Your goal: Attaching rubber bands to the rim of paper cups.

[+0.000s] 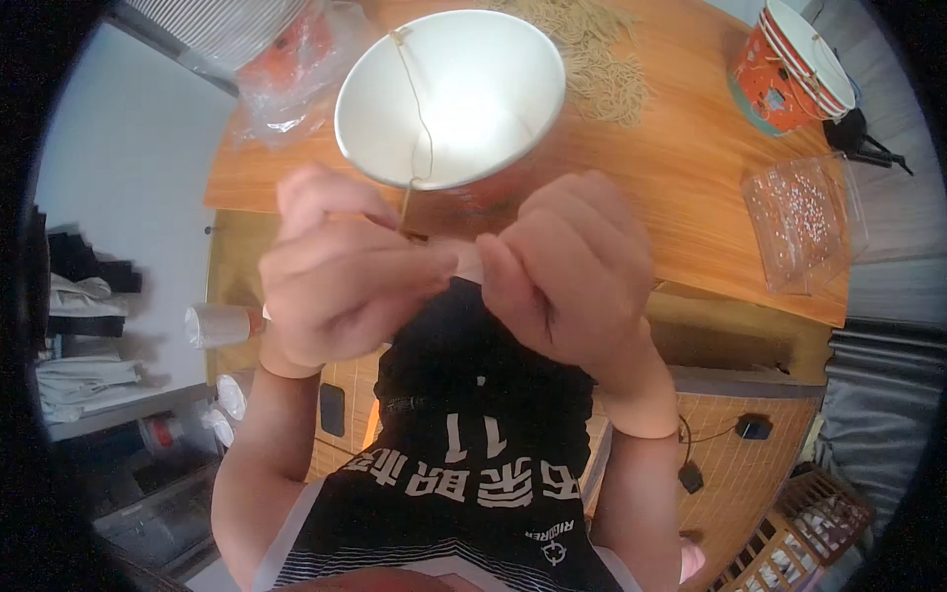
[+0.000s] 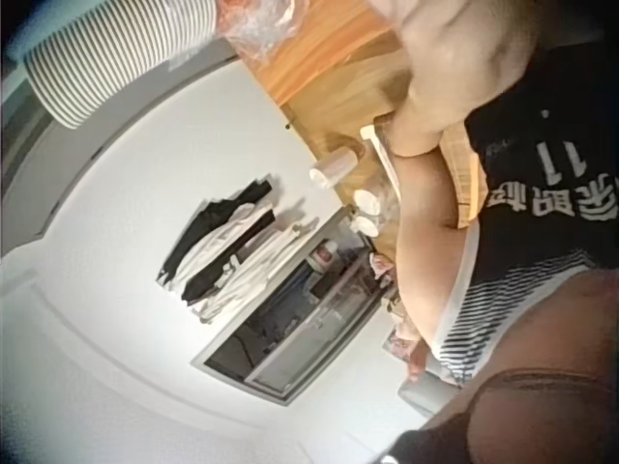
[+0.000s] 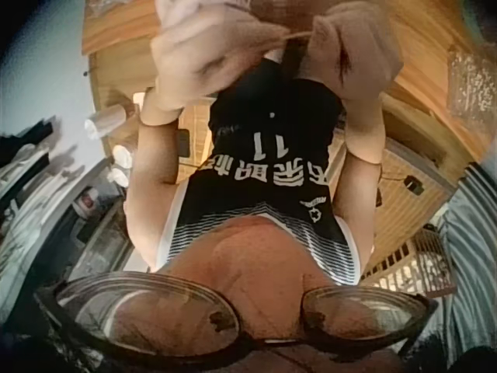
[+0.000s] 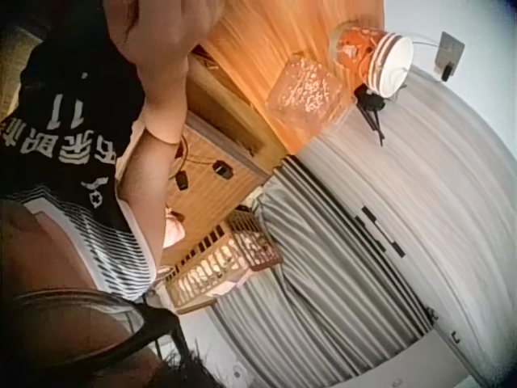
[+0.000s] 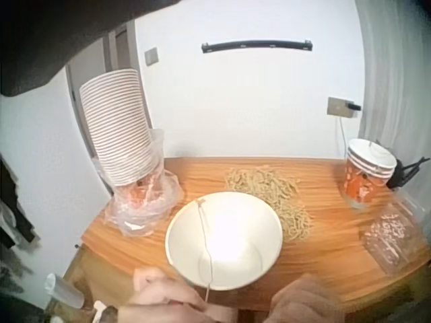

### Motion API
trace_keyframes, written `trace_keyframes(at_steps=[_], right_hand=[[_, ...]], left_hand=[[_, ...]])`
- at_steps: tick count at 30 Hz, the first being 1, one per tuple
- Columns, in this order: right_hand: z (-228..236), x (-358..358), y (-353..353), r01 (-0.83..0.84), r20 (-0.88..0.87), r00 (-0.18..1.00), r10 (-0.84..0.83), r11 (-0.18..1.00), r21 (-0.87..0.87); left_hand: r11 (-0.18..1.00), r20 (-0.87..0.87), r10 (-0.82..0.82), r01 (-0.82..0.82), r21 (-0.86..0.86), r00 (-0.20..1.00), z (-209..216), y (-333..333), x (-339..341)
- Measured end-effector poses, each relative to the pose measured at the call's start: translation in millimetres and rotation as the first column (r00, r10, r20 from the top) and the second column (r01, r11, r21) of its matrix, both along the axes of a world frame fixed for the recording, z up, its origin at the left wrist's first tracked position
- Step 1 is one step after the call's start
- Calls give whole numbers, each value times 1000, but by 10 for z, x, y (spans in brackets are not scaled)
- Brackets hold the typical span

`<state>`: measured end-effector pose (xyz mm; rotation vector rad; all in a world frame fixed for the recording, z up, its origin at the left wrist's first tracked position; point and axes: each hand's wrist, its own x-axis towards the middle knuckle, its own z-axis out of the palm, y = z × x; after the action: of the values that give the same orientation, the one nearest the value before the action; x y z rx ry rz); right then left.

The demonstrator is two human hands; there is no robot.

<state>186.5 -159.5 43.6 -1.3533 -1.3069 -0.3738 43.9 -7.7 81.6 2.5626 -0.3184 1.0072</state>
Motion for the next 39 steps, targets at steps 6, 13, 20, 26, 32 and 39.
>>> trace_keyframes(at_steps=[6,13,20,26,32,39], right_hand=[[3,-133,-112,9,236,971,31,986,-169],[50,-117,-115,-67,230,967,111,979,-191],[96,-97,-58,-88,206,970,130,975,-203],[104,-37,-22,-132,167,969,183,953,-274],[354,488,49,162,405,913,-41,949,-270],[268,548,136,236,576,816,58,876,-421]], left_hand=[[919,-156,-146,76,-387,977,-113,-144,-137],[961,-113,-68,35,-274,991,-129,-129,-162],[958,-20,-44,37,-285,999,-159,-176,-85],[958,-107,54,-82,-276,993,-120,-190,-196],[892,-23,284,-273,-360,959,-213,-178,-114],[888,79,426,-400,-229,901,-345,-185,-80]])
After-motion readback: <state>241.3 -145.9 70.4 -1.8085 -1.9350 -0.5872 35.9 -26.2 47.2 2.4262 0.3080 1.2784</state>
